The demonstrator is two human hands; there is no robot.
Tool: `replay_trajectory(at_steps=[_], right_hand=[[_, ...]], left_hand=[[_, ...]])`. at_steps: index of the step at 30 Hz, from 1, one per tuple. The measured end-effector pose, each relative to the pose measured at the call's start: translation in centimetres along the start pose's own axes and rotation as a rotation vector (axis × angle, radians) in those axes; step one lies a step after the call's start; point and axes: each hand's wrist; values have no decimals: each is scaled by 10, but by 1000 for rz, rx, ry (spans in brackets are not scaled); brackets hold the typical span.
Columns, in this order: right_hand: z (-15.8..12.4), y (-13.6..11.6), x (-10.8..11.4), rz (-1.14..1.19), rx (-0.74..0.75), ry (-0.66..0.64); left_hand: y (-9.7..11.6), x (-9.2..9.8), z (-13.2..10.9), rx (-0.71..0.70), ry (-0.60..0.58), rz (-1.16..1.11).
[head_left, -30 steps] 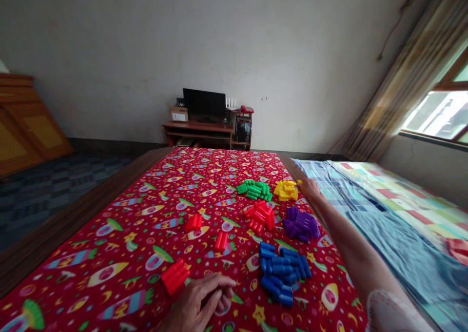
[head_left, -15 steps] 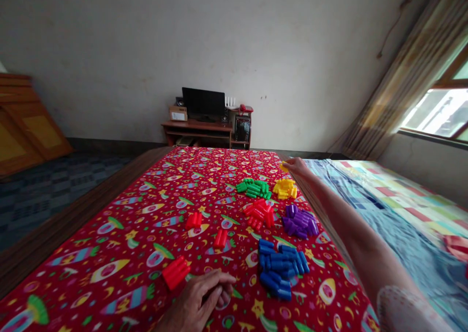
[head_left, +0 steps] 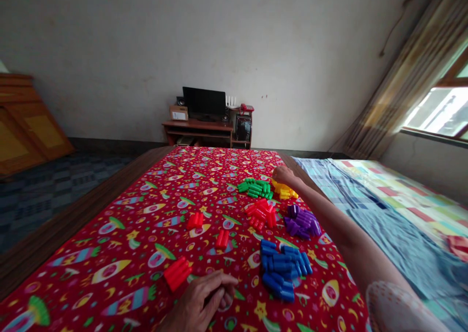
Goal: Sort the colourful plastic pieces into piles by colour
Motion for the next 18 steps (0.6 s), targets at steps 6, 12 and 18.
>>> replay_trajectory(at_steps=[6, 12, 18], right_hand=[[-1, 7, -2, -75, -33, -6], [-7, 1, 3, -103, 112, -35], [-2, 0, 1, -96, 217, -158]], left_hand=[[3, 1, 0, 21, 3, 15], [5, 2, 1, 11, 17, 24], [5, 2, 0, -3, 32, 28]])
Point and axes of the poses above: each hand's wrist, its own z-axis towards the middle knuckle, its own x-axis out of the back of the hand, y = z × x, and after that the axes turned 14 degrees about z, right-handed
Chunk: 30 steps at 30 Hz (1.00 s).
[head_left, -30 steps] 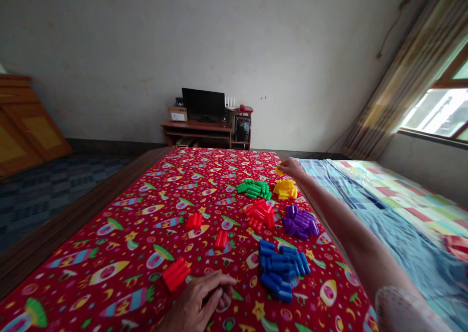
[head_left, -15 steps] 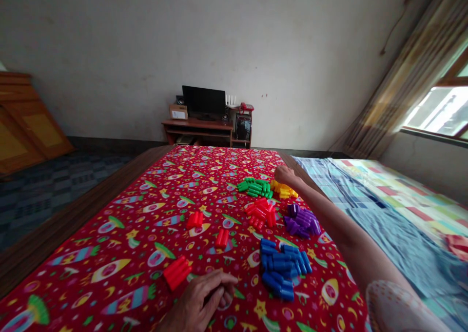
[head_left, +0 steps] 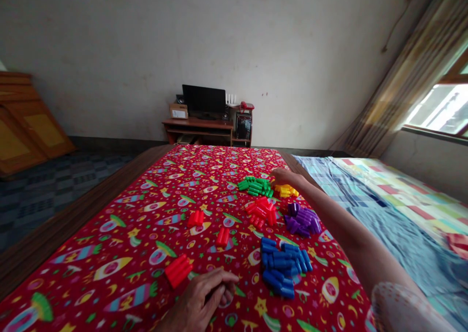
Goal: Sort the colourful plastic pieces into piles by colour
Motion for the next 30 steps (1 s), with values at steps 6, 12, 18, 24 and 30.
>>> replay_trajectory(at_steps=[6, 12, 18, 24, 30], right_hand=[[4, 10, -4, 51, 30, 20], [9, 30, -1, 68, -113, 158], [10, 41, -7, 69, -226, 132], [5, 40, -9, 52, -164, 156], [1, 30, -4, -44, -20, 246]], left_hand=[[-3, -1, -1, 5, -8, 4], [0, -1, 0, -3, -1, 10], [-2, 0, -1, 4, -16, 24], [0, 0, -1, 11, -12, 17], [0, 0, -1, -4, -10, 15]])
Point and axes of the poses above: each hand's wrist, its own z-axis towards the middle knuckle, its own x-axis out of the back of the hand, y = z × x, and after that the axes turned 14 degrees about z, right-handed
